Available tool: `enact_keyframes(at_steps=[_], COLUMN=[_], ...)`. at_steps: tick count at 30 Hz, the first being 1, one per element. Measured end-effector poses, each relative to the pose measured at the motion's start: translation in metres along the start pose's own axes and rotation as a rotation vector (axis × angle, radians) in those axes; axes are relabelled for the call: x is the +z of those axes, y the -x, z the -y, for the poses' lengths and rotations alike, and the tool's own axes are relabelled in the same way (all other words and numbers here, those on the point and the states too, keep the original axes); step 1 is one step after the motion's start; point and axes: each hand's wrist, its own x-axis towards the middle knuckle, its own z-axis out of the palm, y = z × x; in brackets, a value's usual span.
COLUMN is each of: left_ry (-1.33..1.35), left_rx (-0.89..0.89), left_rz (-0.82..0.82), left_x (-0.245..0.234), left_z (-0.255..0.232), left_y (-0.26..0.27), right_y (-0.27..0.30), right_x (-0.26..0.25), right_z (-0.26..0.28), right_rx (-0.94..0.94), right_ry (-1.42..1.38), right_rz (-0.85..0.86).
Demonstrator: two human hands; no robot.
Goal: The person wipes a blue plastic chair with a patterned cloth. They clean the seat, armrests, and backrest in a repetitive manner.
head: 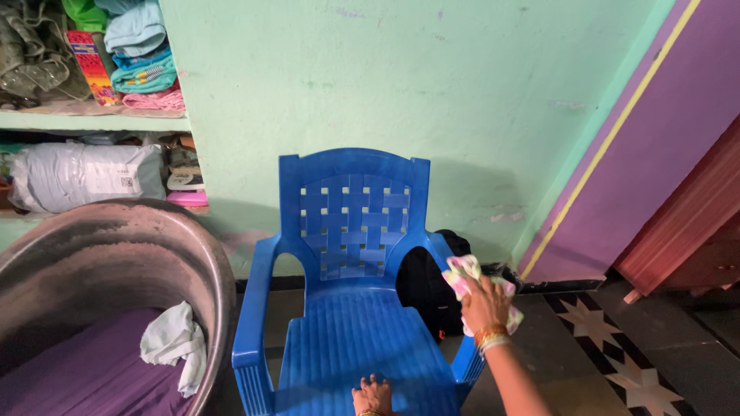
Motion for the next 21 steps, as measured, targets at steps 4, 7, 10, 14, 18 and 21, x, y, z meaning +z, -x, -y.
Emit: enact_keyframes(at_steps=[4, 7, 10, 14, 18, 21], left_ry=[0.013, 0.034, 0.012, 0.014, 0.017, 0.019], left_rx=[-0.067, -0.066, -0.029, -0.013, 0.015, 0.013], left_rz=[-0.053, 0.021, 0.000, -0.011, 0.065, 0.066], left_x=[-0.009, -0.015, -0.018, -0.024, -0.026, -0.030], left_z=[-0.004, -0.004, 0.000, 0.004, 0.010, 0.019], left_y=[0.008, 0.011, 0.013, 0.015, 0.026, 0.034], right_y=[-0.016, -0.013, -0.015, -0.009, 0.008, 0.039], right_x=[0.016, 0.021, 0.023, 0.019, 0.000, -0.021], right_z=[-0.009, -0.009, -0.011, -0.011, -0.007, -0.001], right_rx=[0.302, 0.290, 0.295, 0.301, 0.335, 0.377], right_ry=[-0.007, 0.037, 0.047, 0.042, 0.024, 0.007], right_rz=[0.428, 0.402, 0.431, 0.454, 0.485, 0.502])
